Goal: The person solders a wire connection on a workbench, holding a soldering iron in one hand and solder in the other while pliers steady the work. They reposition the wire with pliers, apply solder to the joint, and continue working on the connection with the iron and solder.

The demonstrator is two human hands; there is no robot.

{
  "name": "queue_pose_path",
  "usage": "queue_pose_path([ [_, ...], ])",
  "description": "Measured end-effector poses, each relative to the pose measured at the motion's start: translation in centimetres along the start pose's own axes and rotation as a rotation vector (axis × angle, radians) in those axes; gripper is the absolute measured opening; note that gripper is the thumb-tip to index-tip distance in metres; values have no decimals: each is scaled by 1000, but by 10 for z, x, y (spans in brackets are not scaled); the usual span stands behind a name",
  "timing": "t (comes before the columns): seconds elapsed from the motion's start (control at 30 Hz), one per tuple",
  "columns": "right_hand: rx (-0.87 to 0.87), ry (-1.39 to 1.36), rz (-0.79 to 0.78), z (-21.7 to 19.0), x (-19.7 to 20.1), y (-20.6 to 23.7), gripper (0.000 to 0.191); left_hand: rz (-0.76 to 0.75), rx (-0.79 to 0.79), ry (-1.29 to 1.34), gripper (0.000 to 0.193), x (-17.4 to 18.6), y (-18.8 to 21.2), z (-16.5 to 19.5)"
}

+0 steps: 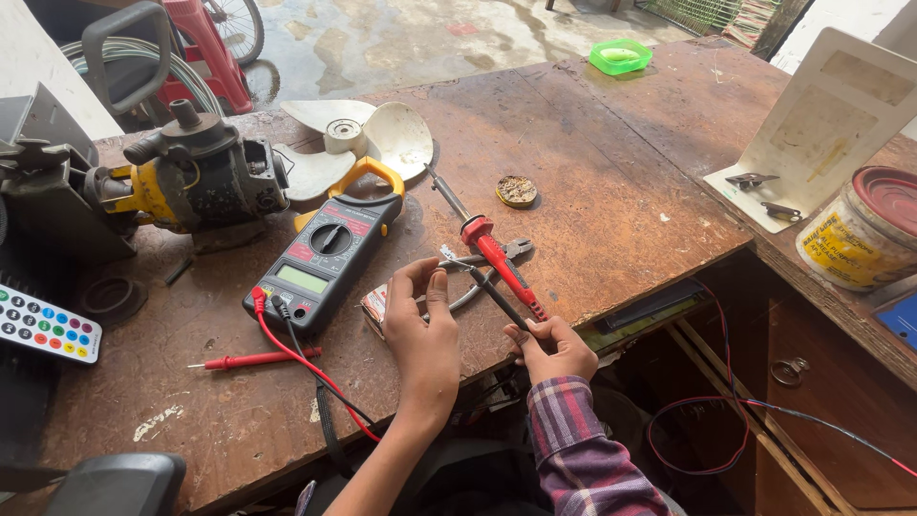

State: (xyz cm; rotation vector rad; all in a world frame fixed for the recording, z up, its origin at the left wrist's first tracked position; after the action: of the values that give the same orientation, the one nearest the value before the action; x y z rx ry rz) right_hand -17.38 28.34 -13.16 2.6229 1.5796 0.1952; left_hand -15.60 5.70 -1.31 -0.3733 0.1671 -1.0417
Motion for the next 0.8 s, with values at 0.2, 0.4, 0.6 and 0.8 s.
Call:
queue_pose_path([
  [0.2,18,12,13,0,2,1,7,34,-177,-198,17,7,3,24],
  [0.4,24,-24,7,6,4,-3,6,99,-358,-254,19,13,8,41],
  [0.6,42,-14,-10,7,3,-4,7,36,-231,-204,11,9,1,24],
  [0.8,84,63,-17,-1,4,-1,7,45,-122,-123,30,6,4,12],
])
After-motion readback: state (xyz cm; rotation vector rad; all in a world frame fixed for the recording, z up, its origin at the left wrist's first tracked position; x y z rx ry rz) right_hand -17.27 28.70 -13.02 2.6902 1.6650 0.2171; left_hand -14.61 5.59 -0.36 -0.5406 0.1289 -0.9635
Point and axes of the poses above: each hand's wrist, its own y-axis away from the middle knuckle, its own x-axis out of the back of the hand, z = x × y, the point moved 9 cm from there along -y, towards the middle knuckle, and after that the axes turned 4 degrees about -x, right-handed, at the moved point
